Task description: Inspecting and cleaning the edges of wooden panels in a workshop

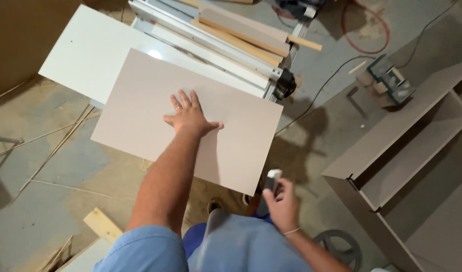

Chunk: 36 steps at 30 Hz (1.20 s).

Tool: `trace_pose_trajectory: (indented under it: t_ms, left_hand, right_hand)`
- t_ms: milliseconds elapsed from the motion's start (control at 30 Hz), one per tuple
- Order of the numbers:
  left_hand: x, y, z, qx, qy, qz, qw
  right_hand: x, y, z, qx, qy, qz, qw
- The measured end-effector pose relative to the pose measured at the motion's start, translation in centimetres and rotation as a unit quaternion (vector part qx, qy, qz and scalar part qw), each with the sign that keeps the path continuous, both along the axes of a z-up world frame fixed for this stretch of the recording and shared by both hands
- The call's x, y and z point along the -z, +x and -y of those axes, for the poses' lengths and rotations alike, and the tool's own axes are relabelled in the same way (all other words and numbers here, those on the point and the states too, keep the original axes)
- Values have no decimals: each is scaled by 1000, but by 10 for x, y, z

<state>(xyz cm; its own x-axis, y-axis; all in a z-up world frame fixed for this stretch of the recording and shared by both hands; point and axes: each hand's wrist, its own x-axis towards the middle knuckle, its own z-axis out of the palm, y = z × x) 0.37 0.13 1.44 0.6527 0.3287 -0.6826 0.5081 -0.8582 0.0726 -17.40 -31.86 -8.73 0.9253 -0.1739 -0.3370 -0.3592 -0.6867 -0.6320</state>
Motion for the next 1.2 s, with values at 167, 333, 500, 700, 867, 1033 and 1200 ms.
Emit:
trace_pose_trajectory:
  t_ms: [167,333,500,700,867,1033,1200]
  left_hand:
    - [5,-6,-2,17,13,41,999]
    - [-1,-4,1,8,11,40,999]
    - [6,-1,1,-12,23,26,999]
    - [10,2,4,-31,20,33,999]
    - [36,-13,2,-44,8,100,994]
    - [76,-27,8,-71,15,167,983]
    - [117,-39,19,-125,-16,248,960]
  right_hand:
    - [-47,120,24,11,-91,56,994]
    - [-76,269,9,-173,-133,196,956]
    - [-46,420,-43,-324,-194,281,882]
    - [8,493,-83,-457,-248,347,780]
    - [7,474,-88,-465,-255,350,772]
    - [-31,424,-67,-423,-150,452,771]
    - [5,346,-17,-449,-46,189,872]
